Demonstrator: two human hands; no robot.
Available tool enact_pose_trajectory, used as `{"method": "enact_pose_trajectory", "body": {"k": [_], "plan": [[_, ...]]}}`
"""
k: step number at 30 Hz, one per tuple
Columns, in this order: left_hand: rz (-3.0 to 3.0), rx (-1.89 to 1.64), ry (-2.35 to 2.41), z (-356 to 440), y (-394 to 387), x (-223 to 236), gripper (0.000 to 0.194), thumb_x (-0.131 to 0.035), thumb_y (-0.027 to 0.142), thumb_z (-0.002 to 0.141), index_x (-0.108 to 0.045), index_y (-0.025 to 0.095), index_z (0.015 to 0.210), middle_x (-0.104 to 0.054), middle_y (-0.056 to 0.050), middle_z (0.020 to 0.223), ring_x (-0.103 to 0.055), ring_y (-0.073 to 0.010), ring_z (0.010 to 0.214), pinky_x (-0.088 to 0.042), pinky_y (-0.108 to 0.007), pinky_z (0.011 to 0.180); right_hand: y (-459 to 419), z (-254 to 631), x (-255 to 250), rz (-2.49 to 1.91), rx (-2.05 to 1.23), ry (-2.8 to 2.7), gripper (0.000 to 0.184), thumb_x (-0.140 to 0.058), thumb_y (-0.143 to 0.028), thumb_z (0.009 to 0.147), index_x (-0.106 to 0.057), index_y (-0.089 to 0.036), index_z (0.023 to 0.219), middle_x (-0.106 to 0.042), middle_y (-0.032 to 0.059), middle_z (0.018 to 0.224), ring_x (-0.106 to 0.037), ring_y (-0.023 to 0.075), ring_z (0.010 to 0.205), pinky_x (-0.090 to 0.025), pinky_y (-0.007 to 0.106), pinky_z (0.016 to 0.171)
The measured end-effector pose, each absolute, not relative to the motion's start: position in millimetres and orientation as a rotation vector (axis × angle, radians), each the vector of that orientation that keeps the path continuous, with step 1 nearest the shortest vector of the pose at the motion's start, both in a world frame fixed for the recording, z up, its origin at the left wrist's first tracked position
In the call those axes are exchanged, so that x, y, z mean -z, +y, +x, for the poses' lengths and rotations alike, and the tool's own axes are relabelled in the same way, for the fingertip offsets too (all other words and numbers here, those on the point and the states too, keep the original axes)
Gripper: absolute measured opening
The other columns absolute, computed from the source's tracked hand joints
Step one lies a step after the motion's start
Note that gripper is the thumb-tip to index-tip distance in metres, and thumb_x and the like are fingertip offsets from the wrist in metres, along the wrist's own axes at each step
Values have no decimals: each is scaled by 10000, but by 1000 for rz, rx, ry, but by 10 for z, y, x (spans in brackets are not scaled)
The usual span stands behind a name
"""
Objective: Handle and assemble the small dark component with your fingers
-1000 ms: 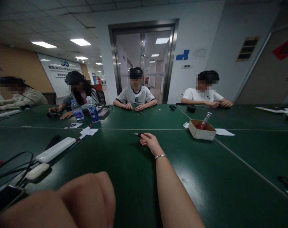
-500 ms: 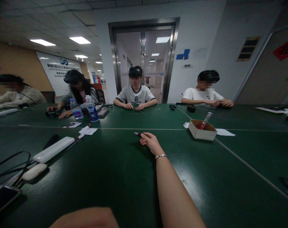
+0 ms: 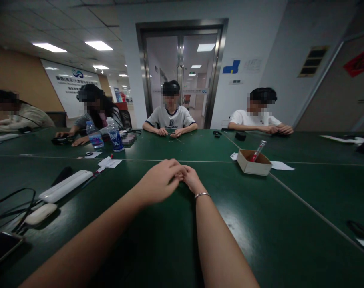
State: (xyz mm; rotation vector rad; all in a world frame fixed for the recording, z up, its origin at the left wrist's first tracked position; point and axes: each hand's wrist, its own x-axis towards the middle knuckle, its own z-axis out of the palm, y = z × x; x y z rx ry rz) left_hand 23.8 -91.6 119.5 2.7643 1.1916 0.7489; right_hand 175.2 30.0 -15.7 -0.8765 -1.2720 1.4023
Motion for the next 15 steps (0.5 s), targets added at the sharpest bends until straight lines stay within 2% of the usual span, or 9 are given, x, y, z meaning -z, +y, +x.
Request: {"method": "enact_pose_trajectory", "body": {"k": [3, 5, 8, 12, 15], "plan": [[2254, -789, 1709, 101, -245, -678, 385, -564, 290, 830, -537, 169, 1194, -530, -163, 1216, -503, -315, 1136, -403, -472, 972, 305, 1746, 152, -864, -1436, -1234, 370, -806, -342, 698, -628, -130, 944, -641, 38, 654, -590, 131, 566, -478, 221, 500], [1890, -890, 1587, 42, 28, -324, 364, -529, 338, 870, -543, 152, 1182, -551, -166, 1194, -565, -277, 1070, -446, -422, 928, 312, 1747, 150, -880, -1463, -1224, 385, -821, -318, 682, -630, -114, 947, -644, 41, 637, -589, 126, 544, -472, 215, 485], [1498, -1128, 1248, 6, 184, 27, 318, -508, 358, 887, -564, 154, 1124, -604, -126, 1090, -636, -181, 831, -511, -318, 757, 327, 1747, 156, -887, -1466, -1248, 356, -813, -289, 695, -640, -108, 948, -647, 41, 630, -594, 122, 540, -473, 207, 480], [1480, -1202, 1088, -50, 175, 144, 298, -661, 373, 778, -634, 139, 961, -639, -82, 909, -612, -144, 723, -499, -263, 657, 338, 1746, 165, -895, -1464, -1314, 327, -799, -264, 710, -649, -104, 953, -652, 41, 629, -597, 114, 538, -479, 196, 489], [1517, -1202, 1095, -85, 166, 142, 310, -665, 421, 760, -650, 136, 880, -642, -56, 775, -595, -142, 686, -484, -257, 637, 338, 1748, 165, -899, -1457, -1355, 330, -794, -265, 714, -653, -109, 968, -650, 29, 626, -592, 110, 532, -480, 196, 492]]}}
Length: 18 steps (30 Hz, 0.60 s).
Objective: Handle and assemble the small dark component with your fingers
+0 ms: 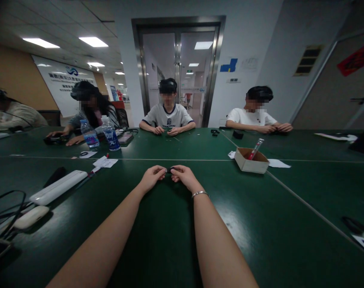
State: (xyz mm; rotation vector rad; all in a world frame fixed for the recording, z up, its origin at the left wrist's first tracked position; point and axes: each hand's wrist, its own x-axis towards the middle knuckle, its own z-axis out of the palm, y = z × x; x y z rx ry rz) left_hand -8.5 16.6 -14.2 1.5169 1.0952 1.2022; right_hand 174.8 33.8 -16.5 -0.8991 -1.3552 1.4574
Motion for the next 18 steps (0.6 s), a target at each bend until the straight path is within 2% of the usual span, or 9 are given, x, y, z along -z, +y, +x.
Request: {"method": "enact_pose_trajectory", "body": {"k": [5, 10, 18], "plan": [[1590, -1213, 1181, -69, 157, 174, 340, -565, 476, 810, -636, 145, 844, -624, -35, 692, -580, -143, 632, -459, -255, 588, 326, 1750, 159, -863, -1450, -1406, 377, -802, -280, 692, -660, -120, 1002, -657, 19, 643, -582, 99, 524, -491, 201, 510], [1650, -1231, 1098, -56, 128, 170, 331, -642, 430, 766, -618, 159, 955, -646, -46, 817, -603, -148, 707, -474, -263, 643, 317, 1748, 154, -854, -1448, -1422, 406, -805, -301, 686, -655, -114, 1013, -669, 29, 677, -581, 92, 523, -504, 206, 525], [1574, -1214, 1137, -51, 112, 141, 354, -630, 484, 759, -612, 141, 842, -626, -33, 693, -583, -152, 649, -449, -267, 617, 291, 1738, 133, -877, -1416, -1458, 385, -793, -282, 700, -657, -119, 1021, -659, 14, 655, -578, 89, 513, -504, 202, 524]]}}
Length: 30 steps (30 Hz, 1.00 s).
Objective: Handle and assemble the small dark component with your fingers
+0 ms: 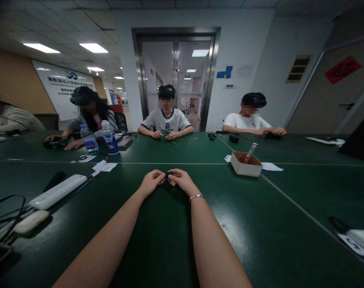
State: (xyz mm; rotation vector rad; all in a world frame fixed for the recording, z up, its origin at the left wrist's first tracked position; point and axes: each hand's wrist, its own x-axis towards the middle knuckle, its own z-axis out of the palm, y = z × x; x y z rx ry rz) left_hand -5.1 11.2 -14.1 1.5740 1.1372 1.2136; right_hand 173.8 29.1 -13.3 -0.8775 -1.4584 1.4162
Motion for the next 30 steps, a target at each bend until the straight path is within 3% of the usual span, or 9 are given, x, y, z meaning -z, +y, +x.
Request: {"method": "enact_pose_trajectory", "body": {"k": [11, 17, 30], "plan": [[1654, -1163, 1253, -61, 91, 165, 397, -502, 534, 838, -638, 161, 819, -650, -37, 693, -610, -168, 651, -455, -276, 616, 247, 1732, 107, -906, -1395, -1465, 356, -780, -256, 718, -664, -128, 1030, -657, 11, 668, -581, 90, 523, -515, 213, 542], [1593, -1234, 1119, -52, 94, 176, 334, -612, 394, 799, -591, 169, 1045, -658, -42, 818, -626, -156, 738, -480, -271, 673, 244, 1732, 104, -895, -1392, -1455, 361, -778, -268, 711, -662, -124, 1021, -663, 17, 674, -577, 89, 517, -504, 209, 531], [1595, -1227, 1156, -69, 125, 204, 278, -575, 429, 816, -607, 159, 873, -631, -26, 709, -599, -146, 661, -457, -257, 617, 262, 1736, 114, -908, -1388, -1470, 360, -776, -263, 714, -663, -131, 1029, -667, 21, 681, -585, 96, 524, -510, 215, 537]]}}
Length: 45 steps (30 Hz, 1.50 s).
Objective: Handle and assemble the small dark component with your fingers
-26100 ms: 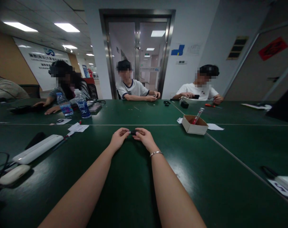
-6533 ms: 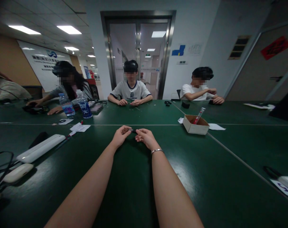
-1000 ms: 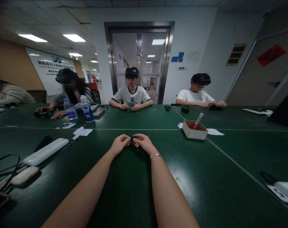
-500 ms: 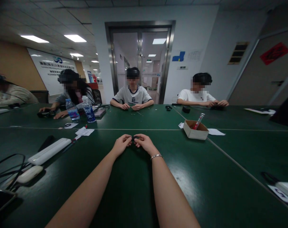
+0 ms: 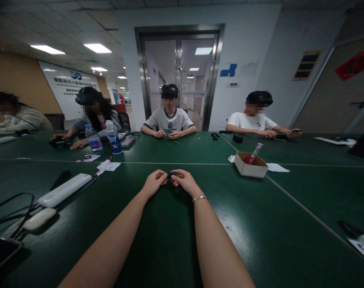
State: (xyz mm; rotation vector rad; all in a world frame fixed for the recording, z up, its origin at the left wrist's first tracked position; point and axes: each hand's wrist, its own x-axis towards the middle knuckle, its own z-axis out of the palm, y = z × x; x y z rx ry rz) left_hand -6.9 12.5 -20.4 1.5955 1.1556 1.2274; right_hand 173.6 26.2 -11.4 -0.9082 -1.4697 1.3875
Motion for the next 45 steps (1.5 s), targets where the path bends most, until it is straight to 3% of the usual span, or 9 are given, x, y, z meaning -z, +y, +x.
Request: {"method": "enact_pose_trajectory", "body": {"k": [5, 9, 26, 38, 45], "plan": [[1591, -1274, 1070, -64, 92, 154, 279, -630, 369, 787, -600, 166, 976, -631, -27, 776, -606, -143, 694, -473, -259, 651, 265, 1733, 115, -905, -1411, -1435, 352, -776, -255, 716, -655, -121, 1018, -672, 28, 679, -591, 98, 521, -509, 209, 530], [1606, -1294, 1011, -61, 88, 138, 240, -663, 308, 749, -598, 164, 930, -612, -9, 745, -589, -126, 672, -472, -253, 664, 259, 1737, 111, -888, -1419, -1433, 369, -782, -260, 713, -653, -117, 1028, -678, 37, 700, -593, 97, 531, -511, 207, 535], [1609, -1217, 1222, -52, 120, 194, 312, -564, 468, 807, -621, 163, 834, -646, -32, 696, -599, -154, 646, -447, -260, 617, 320, 1758, 192, -875, -1424, -1471, 413, -783, -290, 714, -639, -123, 1064, -662, 26, 711, -585, 98, 548, -512, 222, 554], [1668, -1190, 1213, -64, 127, 194, 292, -560, 460, 817, -614, 174, 802, -630, -12, 674, -586, -147, 644, -449, -260, 632, 334, 1763, 197, -862, -1421, -1467, 419, -784, -304, 710, -641, -126, 1062, -669, 35, 721, -600, 109, 568, -516, 232, 563], [1658, -1281, 1152, -58, 104, 175, 228, -603, 381, 798, -602, 192, 924, -630, -7, 752, -605, -142, 686, -464, -242, 624, 326, 1747, 190, -855, -1421, -1468, 394, -789, -300, 702, -657, -130, 1032, -673, 31, 707, -597, 109, 551, -508, 232, 541]]}}
